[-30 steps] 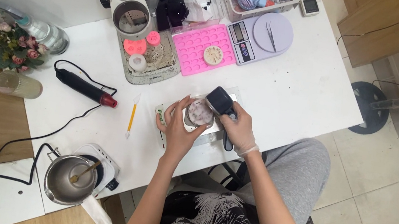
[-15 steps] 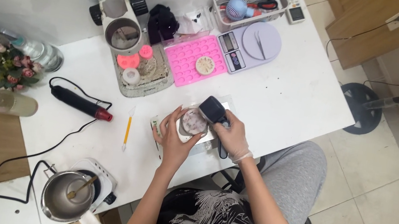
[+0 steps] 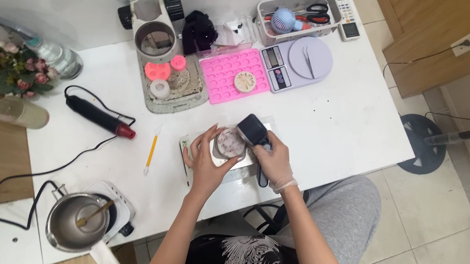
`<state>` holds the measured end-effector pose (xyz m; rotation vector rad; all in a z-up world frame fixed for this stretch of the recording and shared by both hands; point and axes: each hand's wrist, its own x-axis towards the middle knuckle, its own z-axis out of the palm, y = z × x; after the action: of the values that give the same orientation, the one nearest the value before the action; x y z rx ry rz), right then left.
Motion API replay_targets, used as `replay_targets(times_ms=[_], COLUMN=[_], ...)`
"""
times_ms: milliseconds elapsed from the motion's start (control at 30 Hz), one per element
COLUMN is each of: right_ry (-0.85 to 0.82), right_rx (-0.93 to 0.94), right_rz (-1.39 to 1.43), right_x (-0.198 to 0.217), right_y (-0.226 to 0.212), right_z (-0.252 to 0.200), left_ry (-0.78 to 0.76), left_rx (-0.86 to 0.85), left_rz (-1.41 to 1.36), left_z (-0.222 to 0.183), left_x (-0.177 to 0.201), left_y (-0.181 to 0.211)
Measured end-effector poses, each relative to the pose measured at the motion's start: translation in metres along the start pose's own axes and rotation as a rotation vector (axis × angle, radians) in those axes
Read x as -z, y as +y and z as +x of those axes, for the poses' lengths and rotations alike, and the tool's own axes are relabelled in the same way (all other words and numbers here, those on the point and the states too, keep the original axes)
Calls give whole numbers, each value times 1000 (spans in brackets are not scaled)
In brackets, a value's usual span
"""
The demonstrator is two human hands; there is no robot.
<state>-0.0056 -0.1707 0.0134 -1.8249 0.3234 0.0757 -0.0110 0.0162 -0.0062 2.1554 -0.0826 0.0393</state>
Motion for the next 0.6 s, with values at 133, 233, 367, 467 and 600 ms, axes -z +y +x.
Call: replay_targets(times_ms=[133, 233, 367, 467, 600], right_ry=[7, 8, 1, 11, 9], right_rx=[32, 60, 79, 72, 41], right_rz=[-27, -23, -19, -13, 8], right_x=[0, 1, 1, 0, 0], right_y=[1, 4, 4, 5, 2], right_z=[0, 0, 1, 1, 1], left_ry=[10, 14, 11, -6, 7], left_rx=[1, 13, 38, 63, 39], left_rz=[11, -12, -16, -23, -9], left_z=[0, 0, -1, -2, -2], left_x=[-2, -3, -2, -1, -3], left_y=[-2, -2, 2, 3, 0])
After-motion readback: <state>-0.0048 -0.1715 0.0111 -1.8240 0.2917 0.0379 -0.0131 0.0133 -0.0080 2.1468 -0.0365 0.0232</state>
